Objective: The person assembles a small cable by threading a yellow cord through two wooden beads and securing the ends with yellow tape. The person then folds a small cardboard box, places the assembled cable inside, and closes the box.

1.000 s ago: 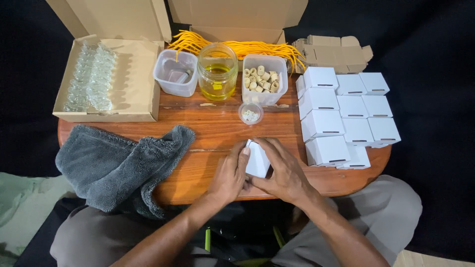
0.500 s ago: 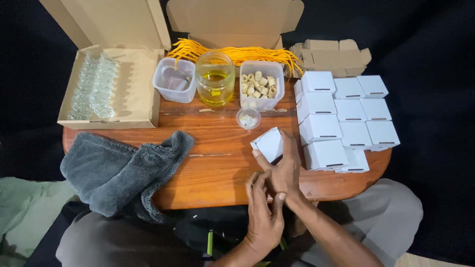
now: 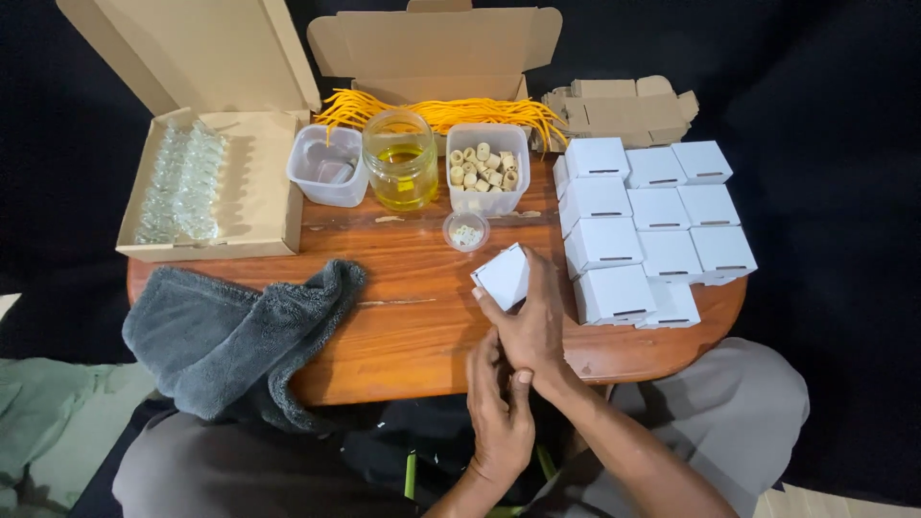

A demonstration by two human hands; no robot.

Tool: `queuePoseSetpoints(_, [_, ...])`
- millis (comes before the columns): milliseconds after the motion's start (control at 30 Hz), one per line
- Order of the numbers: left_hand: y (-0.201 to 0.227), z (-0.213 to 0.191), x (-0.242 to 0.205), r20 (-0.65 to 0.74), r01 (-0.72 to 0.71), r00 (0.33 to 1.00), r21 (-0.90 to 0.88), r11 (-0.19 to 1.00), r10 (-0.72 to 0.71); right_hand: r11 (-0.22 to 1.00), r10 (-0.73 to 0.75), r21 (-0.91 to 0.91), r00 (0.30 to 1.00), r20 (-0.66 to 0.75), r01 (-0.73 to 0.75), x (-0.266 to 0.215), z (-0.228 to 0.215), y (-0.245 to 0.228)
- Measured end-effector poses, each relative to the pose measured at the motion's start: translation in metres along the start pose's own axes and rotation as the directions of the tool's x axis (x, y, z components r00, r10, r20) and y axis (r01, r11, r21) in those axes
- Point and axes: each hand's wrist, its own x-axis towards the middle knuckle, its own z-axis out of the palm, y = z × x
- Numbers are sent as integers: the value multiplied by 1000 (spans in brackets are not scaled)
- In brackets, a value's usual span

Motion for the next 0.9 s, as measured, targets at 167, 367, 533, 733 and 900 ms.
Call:
queuePoseSetpoints(167, [5,-8,3,-14,-40,999,73,997,42,998,-49,-35,998,-25,48,-1,3,9])
queuePoseSetpoints(367, [0,-2,2,-116,31,992,-167,985,-51,998,-47,-44,998,-34,46,-1,8,10])
queuePoseSetpoints(533, [3,9,11,-187,186,957,-187,965,-220,991,-115,-75,988,-99,108,0,14,20])
queuePoseSetpoints(733, [-2,2,13,-220,49,974,-22,999,-53,989,-139,-65,986,-89,134,1,16,30])
queuePoseSetpoints(900, [6,4,9,-111,19,994,0,1000,-19,998,-42,-53,998,-44,40,-1,7,6])
